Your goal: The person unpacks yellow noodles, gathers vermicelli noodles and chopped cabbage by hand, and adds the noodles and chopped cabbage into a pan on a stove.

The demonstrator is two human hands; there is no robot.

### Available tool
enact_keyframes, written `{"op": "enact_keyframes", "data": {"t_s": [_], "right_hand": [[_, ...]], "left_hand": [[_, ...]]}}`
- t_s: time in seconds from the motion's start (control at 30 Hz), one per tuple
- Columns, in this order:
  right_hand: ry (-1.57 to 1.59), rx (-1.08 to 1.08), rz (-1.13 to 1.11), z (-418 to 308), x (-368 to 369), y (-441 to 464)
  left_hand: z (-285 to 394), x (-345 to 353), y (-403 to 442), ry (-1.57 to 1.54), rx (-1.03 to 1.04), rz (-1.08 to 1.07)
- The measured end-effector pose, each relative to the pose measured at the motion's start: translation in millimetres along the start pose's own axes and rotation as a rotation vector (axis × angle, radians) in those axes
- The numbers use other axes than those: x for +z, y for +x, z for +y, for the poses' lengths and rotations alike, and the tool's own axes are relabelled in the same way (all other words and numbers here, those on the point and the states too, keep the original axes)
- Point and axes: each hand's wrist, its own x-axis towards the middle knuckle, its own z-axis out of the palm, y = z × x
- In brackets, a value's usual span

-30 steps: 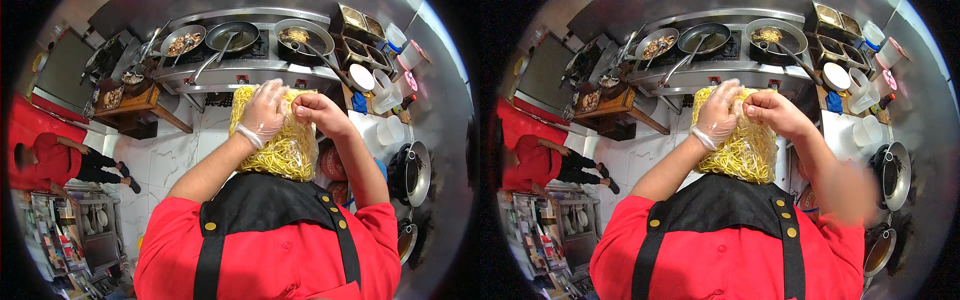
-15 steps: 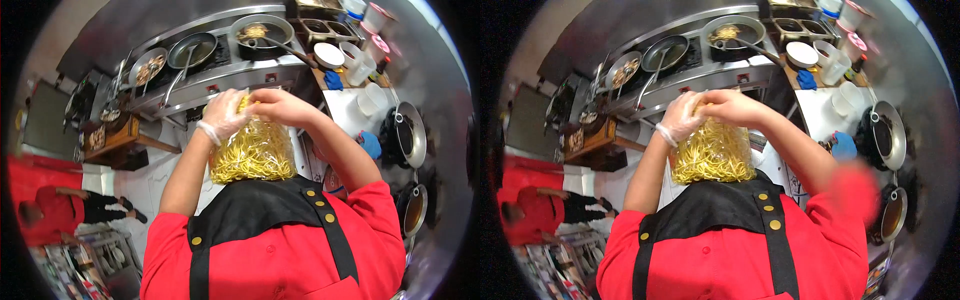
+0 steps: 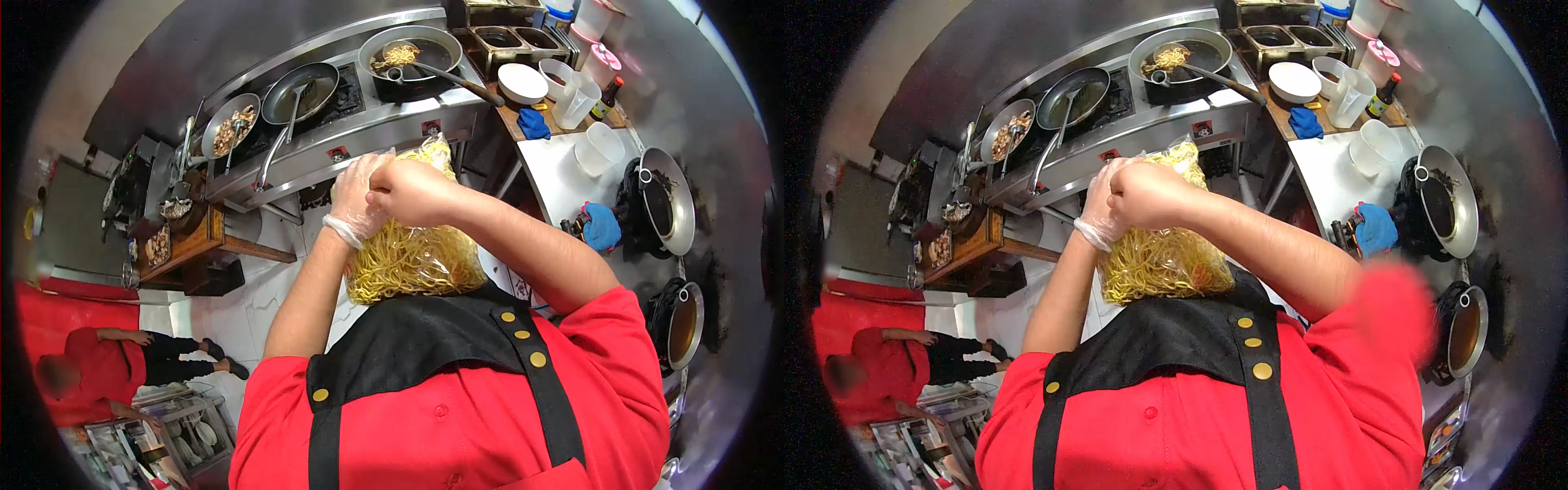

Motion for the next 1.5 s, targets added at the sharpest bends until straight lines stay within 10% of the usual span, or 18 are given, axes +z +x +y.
{"op": "enact_keyframes", "data": {"t_s": [0.37,0.47,0.8,0.97,1.1,1.17,1.5], "right_hand": [[0.465,-0.123,-0.134,15,-4,-17],[0.653,-0.432,-0.309,-4,-6,-31],[1.005,-0.273,0.002,11,-22,-44],[0.621,-0.153,0.175,21,-40,-42],[-0.005,0.041,-0.146,-3,-58,-50],[-0.448,-0.328,-0.066,1,-51,-53],[-0.605,-0.286,-0.298,-32,-34,-52]], "left_hand": [[0,-14,4,-0.102,0.055,0.031],[-53,17,-7,-0.846,-0.311,-0.158],[-58,-42,23,-0.927,-0.28,-0.435],[-59,-39,36,-0.641,-0.285,-0.599],[-58,-33,32,-0.855,-0.421,-0.565],[-48,-42,32,-0.836,-0.435,-0.581],[-16,-75,36,-0.233,-0.437,-0.549]]}}
